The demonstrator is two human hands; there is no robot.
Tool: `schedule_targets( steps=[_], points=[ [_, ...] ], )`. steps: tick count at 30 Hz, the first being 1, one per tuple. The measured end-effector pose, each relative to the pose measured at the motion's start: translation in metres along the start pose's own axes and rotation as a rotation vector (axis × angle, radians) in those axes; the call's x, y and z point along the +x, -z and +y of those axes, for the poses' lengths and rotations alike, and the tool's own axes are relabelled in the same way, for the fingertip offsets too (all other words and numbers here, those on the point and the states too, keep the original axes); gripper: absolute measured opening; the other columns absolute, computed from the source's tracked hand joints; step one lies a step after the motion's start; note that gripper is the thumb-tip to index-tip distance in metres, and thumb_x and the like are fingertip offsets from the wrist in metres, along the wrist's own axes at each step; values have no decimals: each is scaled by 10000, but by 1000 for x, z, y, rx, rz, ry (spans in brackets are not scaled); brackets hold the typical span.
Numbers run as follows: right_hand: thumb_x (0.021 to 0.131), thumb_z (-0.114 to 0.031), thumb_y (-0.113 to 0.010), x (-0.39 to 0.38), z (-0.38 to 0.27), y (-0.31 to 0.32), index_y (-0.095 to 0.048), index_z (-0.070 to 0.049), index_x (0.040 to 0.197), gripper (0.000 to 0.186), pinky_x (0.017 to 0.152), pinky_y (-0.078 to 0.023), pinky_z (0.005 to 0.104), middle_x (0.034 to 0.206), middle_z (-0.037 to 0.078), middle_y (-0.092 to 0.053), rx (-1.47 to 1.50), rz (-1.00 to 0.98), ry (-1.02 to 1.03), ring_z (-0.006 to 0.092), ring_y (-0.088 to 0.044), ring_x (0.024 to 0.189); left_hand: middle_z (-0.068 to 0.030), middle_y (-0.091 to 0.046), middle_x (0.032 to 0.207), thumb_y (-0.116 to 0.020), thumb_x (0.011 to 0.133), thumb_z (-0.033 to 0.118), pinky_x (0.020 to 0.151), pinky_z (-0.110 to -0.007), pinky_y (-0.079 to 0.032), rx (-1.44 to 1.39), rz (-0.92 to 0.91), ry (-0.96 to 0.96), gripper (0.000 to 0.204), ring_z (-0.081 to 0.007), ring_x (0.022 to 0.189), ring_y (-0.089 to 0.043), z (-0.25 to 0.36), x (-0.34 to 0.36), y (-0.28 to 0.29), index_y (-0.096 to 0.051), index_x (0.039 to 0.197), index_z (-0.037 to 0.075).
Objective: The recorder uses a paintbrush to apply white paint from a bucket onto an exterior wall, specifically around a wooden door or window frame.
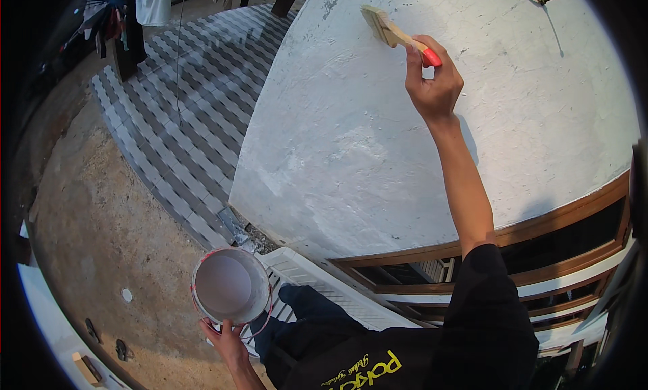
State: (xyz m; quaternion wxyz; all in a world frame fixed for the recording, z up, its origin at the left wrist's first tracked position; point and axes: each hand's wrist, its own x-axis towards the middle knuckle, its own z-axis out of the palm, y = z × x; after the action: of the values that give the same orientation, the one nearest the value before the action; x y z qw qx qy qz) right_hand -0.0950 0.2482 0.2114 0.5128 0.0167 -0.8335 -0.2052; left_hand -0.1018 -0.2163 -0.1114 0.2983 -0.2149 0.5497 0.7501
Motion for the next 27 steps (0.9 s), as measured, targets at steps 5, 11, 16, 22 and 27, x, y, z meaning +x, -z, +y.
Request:
schedule_targets(
  steps=[5, 11, 16, 22, 27],
  points=[
    [874, -138, -701, -59, -29, -54, -639, -22, 972, 165, 582, -522, 309, 801, 97, -671, 290, -380, -2, 216, -636, 642, -82, -383, 1255, -533, 781, -70, 726, -423, -605, -4, 1, -15, 530, -276, 1094, -520, -2, 4, -7, -347, 1256, 72],
    [900, -156, -685, -3, 21, -10, -649, -9, 991, 177, 567, -510, 274, 800, 99, -687, 142, -145, -161, 165, -613, 597, -94, -362, 1312, -526, 756, -66, 712, -422, -610, -13, 3, 27, 636, -289, 1115, -522, -3, 6, 0, -314, 1336, 85],
    [879, -124, -715, 33, 16, 16, -651, -21, 998, 170, 575, -521, 263, 820, 74, -693, 41, 46, -118, 138, -616, 604, -104, -368, 1313, -527, 754, -64, 690, -420, -615, -23, 34, 11, 657, -299, 1107, -534, -5, 11, -5, -302, 1354, 85],
    [879, -132, -712, 32, 32, -13, -648, -30, 998, 169, 580, -521, 269, 783, 62, -683, 164, -162, -28, 143, -613, 607, -115, -383, 1322, -529, 765, -59, 692, -413, -614, -5, -32, 22, 671, -303, 1110, -535, 4, 17, -14, -289, 1377, 73],
    [893, -136, -699, 68, 39, 17, -658, -33, 975, 138, 562, -518, 262, 781, 59, -691, -18, 93, 0, 128, -619, 603, -96, -401, 1300, -526, 771, -60, 691, -419, -598, -25, 40, -16, 579, -279, 1105, -531, 10, 10, -19, -352, 1307, 74]
  ],
)
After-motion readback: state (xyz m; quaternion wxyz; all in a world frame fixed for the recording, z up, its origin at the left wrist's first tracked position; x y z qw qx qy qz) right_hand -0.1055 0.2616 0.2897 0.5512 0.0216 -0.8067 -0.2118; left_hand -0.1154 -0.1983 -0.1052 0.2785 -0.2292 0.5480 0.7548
